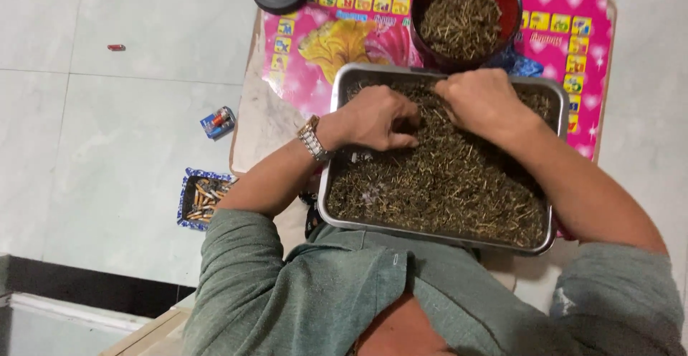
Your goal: Sorting through dried tea leaves in a metal tray to remove stems or debris and placing them into a bowl.
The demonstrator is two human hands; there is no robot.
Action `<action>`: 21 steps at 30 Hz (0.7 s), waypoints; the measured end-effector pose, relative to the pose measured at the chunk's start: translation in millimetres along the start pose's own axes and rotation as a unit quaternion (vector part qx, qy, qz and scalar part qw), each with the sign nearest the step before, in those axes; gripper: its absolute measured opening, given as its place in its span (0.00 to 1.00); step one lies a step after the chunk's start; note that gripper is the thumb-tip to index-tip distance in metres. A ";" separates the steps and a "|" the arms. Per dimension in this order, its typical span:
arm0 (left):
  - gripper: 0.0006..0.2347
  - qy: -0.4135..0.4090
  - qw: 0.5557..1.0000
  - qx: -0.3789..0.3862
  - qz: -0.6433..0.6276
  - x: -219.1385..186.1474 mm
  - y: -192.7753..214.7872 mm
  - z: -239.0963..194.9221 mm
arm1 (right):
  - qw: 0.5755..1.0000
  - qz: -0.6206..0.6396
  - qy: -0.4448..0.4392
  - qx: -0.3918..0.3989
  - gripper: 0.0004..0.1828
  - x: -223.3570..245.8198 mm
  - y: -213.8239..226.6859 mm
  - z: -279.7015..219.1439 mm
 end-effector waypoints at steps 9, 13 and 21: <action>0.08 0.027 0.999 0.025 0.000 17.3 -20.9 0.7 | 0.999 0.046 -0.010 -0.017 0.06 9.0 52.7 -20.6; 0.07 0.022 0.999 0.021 0.014 7.1 -6.0 1.5 | 0.979 0.196 0.027 -0.049 0.03 3.9 57.7 -32.2; 0.07 -0.005 1.000 -0.015 -0.002 12.7 -13.2 0.7 | 0.951 0.306 0.013 -0.029 0.03 -0.3 53.0 -40.8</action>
Point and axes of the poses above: each hand's wrist, its own z-axis towards the middle knuckle, its own y-axis out of the back of the hand, x = y × z, the point moved 3 cm from there along z, towards the middle knuckle, and after that the axes turned 10 degrees about x, right-handed, at the moved point
